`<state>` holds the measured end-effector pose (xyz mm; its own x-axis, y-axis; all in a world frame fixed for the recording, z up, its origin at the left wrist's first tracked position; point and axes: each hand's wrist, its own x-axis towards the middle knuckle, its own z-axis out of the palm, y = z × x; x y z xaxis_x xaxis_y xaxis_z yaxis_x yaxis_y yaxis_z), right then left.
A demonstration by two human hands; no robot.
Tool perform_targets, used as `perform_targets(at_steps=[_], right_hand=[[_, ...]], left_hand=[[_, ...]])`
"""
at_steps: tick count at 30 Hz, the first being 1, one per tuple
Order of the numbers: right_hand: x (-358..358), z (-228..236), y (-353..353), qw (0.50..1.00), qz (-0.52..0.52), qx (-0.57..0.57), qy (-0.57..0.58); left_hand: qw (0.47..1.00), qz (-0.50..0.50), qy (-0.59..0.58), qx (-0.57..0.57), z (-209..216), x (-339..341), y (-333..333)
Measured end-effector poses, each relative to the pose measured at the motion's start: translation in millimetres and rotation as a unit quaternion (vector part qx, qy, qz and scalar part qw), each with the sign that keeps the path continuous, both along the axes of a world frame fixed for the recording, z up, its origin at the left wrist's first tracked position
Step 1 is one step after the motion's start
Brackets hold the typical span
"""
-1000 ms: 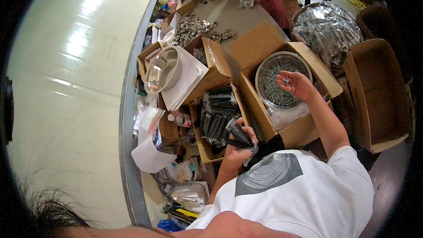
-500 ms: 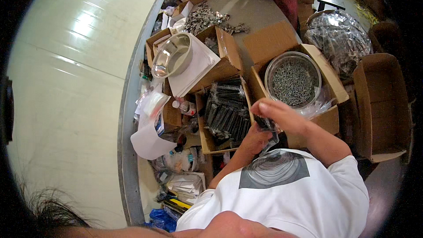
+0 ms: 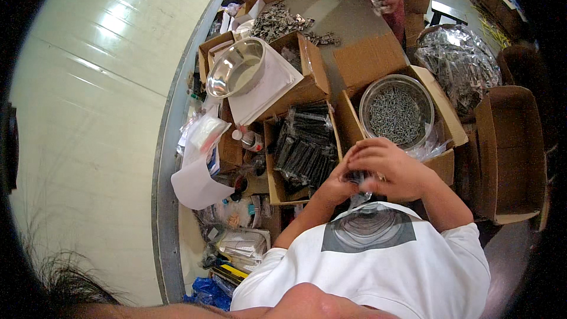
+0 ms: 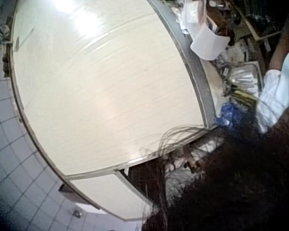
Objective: The person sorts small metal parts from a box into small plastic bags by hand at a warehouse workstation.
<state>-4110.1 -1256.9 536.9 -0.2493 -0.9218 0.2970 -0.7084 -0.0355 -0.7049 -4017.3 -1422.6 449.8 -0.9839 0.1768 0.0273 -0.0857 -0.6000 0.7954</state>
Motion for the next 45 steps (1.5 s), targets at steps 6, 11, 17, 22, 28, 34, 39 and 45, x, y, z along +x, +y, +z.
perform_targets(at_steps=[6, 11, 17, 22, 28, 34, 39, 45], right_hand=[[4, 2, 7, 0.996, -0.015, -0.015, 0.082], [4, 1, 12, 0.983, -0.153, -0.077, -0.072], [-2, -17, 17, 0.976, -0.203, -0.028, -0.075], [3, -25, 15, 0.966, -0.232, -0.017, -0.116], [14, -32, 14, 0.970, -0.201, -0.049, -0.131], [21, -39, 20, 0.980, -0.155, -0.078, -0.099], [19, -33, 58, 0.969, -0.222, -0.063, -0.094], [15, -20, 116, 0.915, -0.394, -0.083, 0.029]], left_hand=[[0.995, -0.060, 0.055, 0.057, 26, -7, -1], [0.984, 0.087, 0.073, -0.136, 17, -13, 1], [0.945, 0.212, 0.039, -0.245, 16, -3, 7], [0.936, 0.223, 0.075, -0.261, 15, -3, 4], [0.910, 0.199, 0.127, -0.342, 28, -1, 6], [0.876, 0.203, 0.217, -0.381, 24, -6, 13], [0.932, 0.224, 0.131, -0.253, 9, -9, 11], [0.939, 0.103, 0.070, -0.321, 2, -49, 18]])
